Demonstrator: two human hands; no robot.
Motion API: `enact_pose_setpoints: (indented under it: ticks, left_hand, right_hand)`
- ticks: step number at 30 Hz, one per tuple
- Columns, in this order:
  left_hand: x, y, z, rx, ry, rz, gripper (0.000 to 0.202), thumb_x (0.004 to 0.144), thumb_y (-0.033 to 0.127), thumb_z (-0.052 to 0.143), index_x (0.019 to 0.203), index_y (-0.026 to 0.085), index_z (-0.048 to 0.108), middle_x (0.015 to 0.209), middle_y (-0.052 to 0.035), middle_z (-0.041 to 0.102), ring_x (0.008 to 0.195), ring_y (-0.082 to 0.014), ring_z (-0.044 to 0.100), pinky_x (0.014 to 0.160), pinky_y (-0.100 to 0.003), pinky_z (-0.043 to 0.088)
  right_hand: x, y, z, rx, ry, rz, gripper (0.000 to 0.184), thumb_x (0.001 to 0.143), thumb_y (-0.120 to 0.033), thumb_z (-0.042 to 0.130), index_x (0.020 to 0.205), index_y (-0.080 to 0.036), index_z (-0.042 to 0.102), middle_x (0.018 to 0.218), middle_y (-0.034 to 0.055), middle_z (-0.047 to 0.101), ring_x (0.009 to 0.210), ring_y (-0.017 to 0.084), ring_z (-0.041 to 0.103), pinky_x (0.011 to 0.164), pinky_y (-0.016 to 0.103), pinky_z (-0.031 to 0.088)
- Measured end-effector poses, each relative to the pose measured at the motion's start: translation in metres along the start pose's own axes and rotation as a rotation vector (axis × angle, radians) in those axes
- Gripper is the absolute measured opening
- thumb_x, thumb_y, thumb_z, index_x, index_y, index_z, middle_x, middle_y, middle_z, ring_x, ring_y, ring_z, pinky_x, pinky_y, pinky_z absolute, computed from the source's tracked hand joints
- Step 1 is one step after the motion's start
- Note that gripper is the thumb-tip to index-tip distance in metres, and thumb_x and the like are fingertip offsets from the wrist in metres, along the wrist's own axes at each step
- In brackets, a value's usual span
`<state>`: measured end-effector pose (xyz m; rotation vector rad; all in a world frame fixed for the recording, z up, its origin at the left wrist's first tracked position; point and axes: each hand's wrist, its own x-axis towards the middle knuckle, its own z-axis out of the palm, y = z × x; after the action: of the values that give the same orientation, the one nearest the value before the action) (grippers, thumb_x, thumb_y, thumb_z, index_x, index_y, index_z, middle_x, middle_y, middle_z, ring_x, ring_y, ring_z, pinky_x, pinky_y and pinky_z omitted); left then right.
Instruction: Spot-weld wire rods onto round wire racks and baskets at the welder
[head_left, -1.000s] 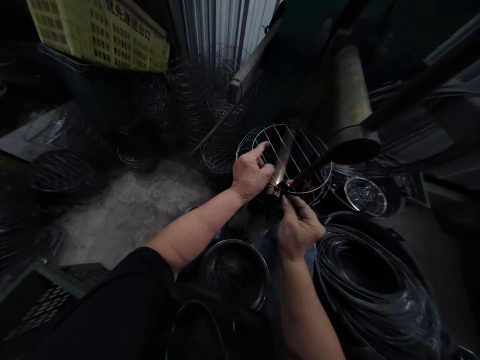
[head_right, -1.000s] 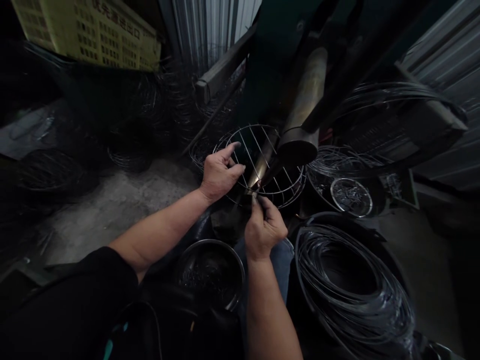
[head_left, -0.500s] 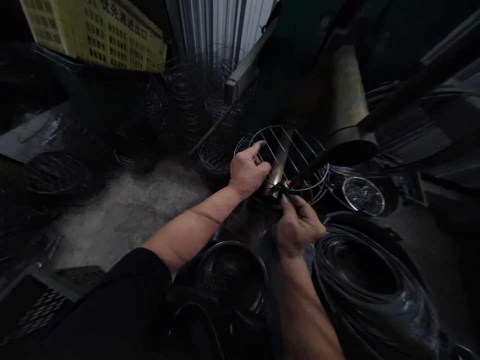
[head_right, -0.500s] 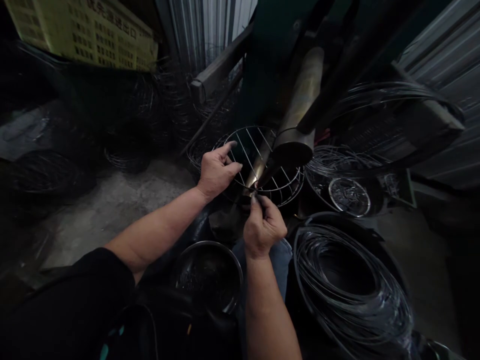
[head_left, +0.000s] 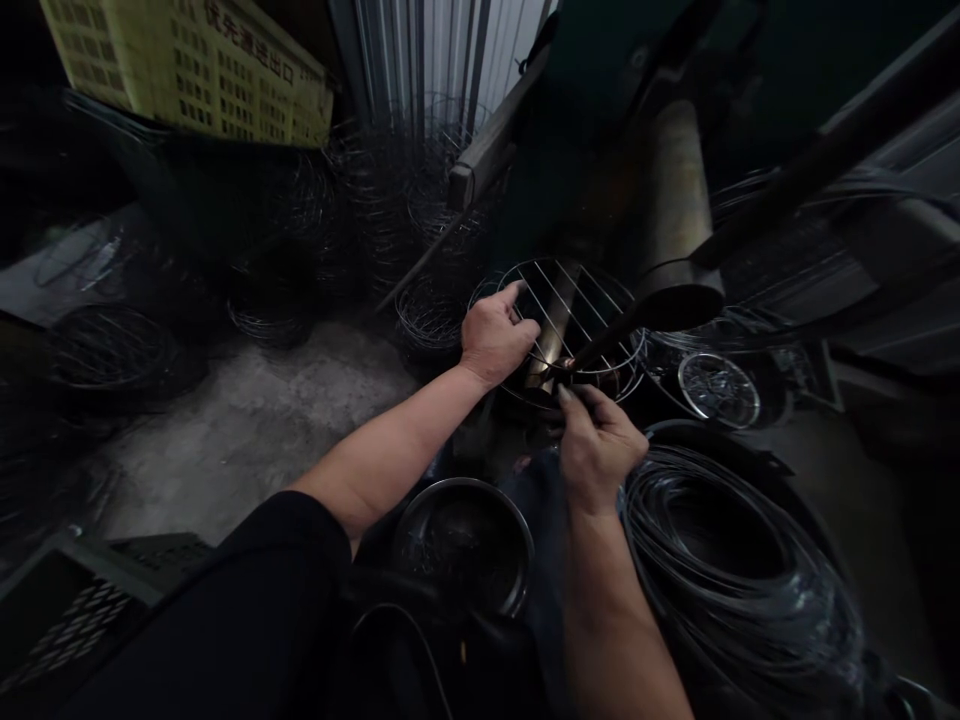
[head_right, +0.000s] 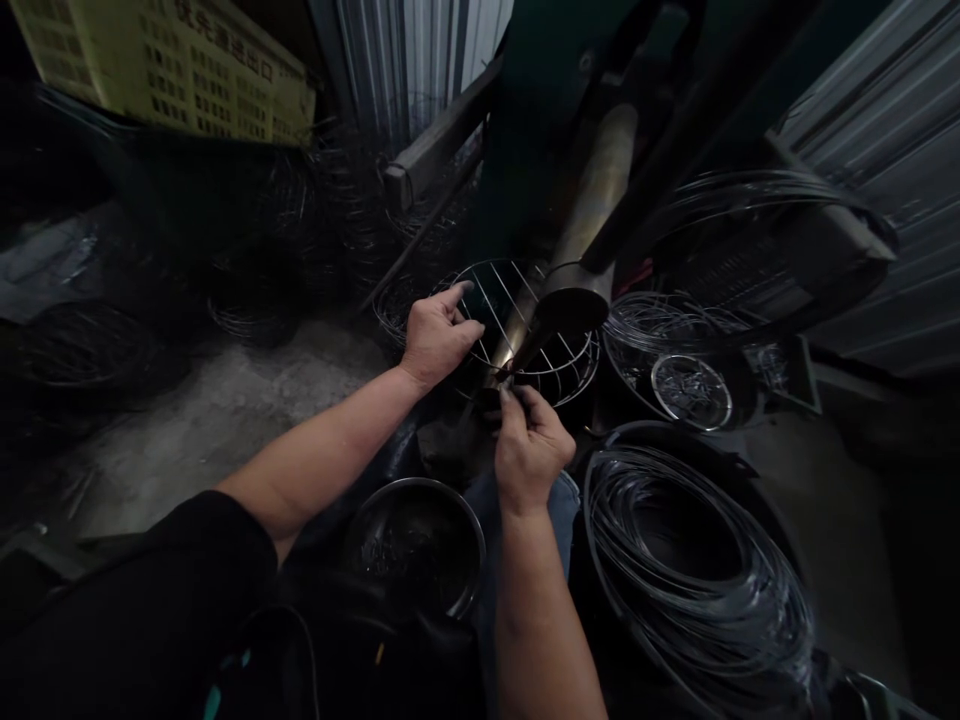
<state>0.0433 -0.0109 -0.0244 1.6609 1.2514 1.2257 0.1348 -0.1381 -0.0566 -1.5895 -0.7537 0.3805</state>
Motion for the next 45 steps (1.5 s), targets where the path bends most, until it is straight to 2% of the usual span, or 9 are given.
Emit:
enact_pose_setpoints:
  ticks: [5,19,24,28,32,35,39,42,45]
  left_hand:
    - [0.000,0.001,-0.001,0.017,-0.004,-0.001,0.055,0.065,0.013,0.061,0.119,0.015,0.071,0.054,0.0053,0.053,0.057,-0.0132,0.050,0.061,-0.026,0.041]
    - [0.003,-0.003,0.002,-0.019,0.005,-0.004,0.056,0.063,0.011,0.061,0.118,0.011,0.071,0.052,0.0056,0.050,0.054,-0.0122,0.047,0.061,-0.026,0.040]
    - [0.004,-0.004,0.004,-0.040,0.020,-0.018,0.054,0.063,0.009,0.063,0.116,0.014,0.073,0.053,0.0046,0.051,0.056,-0.0130,0.048,0.063,-0.027,0.040]
    - [0.002,-0.003,0.002,-0.061,0.018,-0.010,0.054,0.062,0.009,0.063,0.116,0.013,0.073,0.051,0.0056,0.049,0.055,-0.0120,0.046,0.060,-0.026,0.038]
    - [-0.009,-0.008,-0.004,-0.158,0.023,-0.026,0.055,0.061,0.010,0.066,0.115,0.012,0.073,0.049,0.0084,0.046,0.051,-0.0085,0.041,0.058,-0.024,0.037]
    - [-0.024,-0.022,-0.008,-0.299,0.062,-0.109,0.052,0.057,0.012,0.069,0.109,0.014,0.075,0.046,0.0102,0.043,0.047,-0.0060,0.035,0.054,-0.022,0.034]
    - [-0.044,-0.050,-0.008,-0.577,0.141,-0.322,0.046,0.051,0.015,0.071,0.097,0.011,0.077,0.043,0.0108,0.039,0.043,-0.0045,0.033,0.048,-0.021,0.027]
    - [-0.056,-0.069,-0.006,-0.716,0.143,-0.436,0.044,0.046,0.015,0.070,0.089,0.011,0.076,0.043,0.0090,0.045,0.042,-0.0049,0.037,0.046,-0.020,0.027]
    - [-0.063,-0.084,-0.006,-0.749,0.108,-0.470,0.039,0.045,0.016,0.069,0.083,0.011,0.075,0.043,0.0072,0.048,0.040,-0.0051,0.038,0.045,-0.020,0.028]
  right_hand:
    - [-0.005,0.013,-0.006,-0.085,0.028,-0.145,0.027,0.073,-0.039,0.070,0.085,-0.016,0.076,0.081,0.0052,0.075,0.076,0.020,0.068,0.075,0.033,0.054]
    - [-0.002,0.020,-0.002,-0.049,0.030,-0.191,0.018,0.072,-0.034,0.072,0.078,-0.017,0.076,0.074,0.0031,0.074,0.069,0.019,0.067,0.071,0.032,0.054]
    - [0.000,0.020,0.000,-0.016,0.028,-0.143,0.024,0.072,-0.039,0.073,0.079,-0.016,0.076,0.071,0.0030,0.072,0.058,0.017,0.064,0.057,0.028,0.051]
    - [-0.001,0.017,-0.003,-0.080,0.017,-0.189,0.027,0.072,-0.042,0.072,0.080,-0.017,0.077,0.073,0.0029,0.073,0.069,0.018,0.066,0.067,0.029,0.053]
    - [-0.021,0.016,-0.016,-0.084,-0.073,-0.163,0.031,0.074,-0.044,0.073,0.089,-0.017,0.077,0.081,0.0037,0.075,0.073,0.019,0.068,0.073,0.031,0.055]
    - [-0.040,0.018,-0.029,-0.044,0.041,-0.153,0.034,0.075,-0.047,0.073,0.092,-0.018,0.076,0.087,0.0057,0.075,0.076,0.020,0.069,0.077,0.034,0.056]
    - [-0.041,0.021,-0.046,0.117,0.207,0.012,0.032,0.069,-0.044,0.079,0.088,-0.019,0.074,0.080,0.0027,0.072,0.072,0.018,0.067,0.069,0.029,0.054]
    - [-0.021,0.022,-0.055,0.389,0.202,0.270,0.037,0.058,-0.040,0.084,0.087,-0.019,0.074,0.078,0.0008,0.073,0.068,0.016,0.067,0.059,0.025,0.052]
    - [0.004,0.020,-0.059,0.536,0.209,0.378,0.038,0.049,-0.037,0.087,0.082,-0.020,0.076,0.083,0.0014,0.076,0.077,0.017,0.070,0.062,0.024,0.055]
